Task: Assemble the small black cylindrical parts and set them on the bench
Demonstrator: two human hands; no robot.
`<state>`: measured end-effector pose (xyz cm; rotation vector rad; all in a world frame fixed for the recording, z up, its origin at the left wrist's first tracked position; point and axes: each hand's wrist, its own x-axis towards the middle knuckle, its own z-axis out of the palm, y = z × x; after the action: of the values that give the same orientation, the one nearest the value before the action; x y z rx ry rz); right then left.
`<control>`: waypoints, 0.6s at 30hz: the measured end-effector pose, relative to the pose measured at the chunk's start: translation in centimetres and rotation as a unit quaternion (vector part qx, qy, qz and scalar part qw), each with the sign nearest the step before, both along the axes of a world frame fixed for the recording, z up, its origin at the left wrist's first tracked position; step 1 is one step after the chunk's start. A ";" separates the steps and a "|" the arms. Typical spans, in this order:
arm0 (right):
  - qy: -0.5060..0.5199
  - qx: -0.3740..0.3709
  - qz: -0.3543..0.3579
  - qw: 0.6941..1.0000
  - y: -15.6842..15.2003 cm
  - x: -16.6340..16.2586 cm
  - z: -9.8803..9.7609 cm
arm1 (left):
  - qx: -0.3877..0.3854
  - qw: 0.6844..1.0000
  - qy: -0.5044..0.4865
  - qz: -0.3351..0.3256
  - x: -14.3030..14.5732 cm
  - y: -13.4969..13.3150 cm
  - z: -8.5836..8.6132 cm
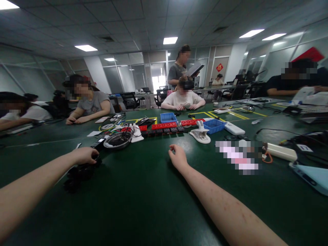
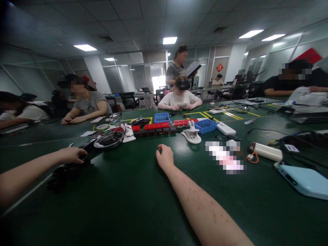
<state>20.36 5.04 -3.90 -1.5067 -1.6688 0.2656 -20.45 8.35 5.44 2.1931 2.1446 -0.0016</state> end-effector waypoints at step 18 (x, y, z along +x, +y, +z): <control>-0.004 0.001 0.004 1.000 -0.1 -0.3 0.2 | -0.055 0.978 0.054 -0.196 12.8 0.3 0.4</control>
<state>20.03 4.89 -3.71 -1.5024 -1.6799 0.2631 -7.63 8.63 5.83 2.5583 1.6722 -0.2602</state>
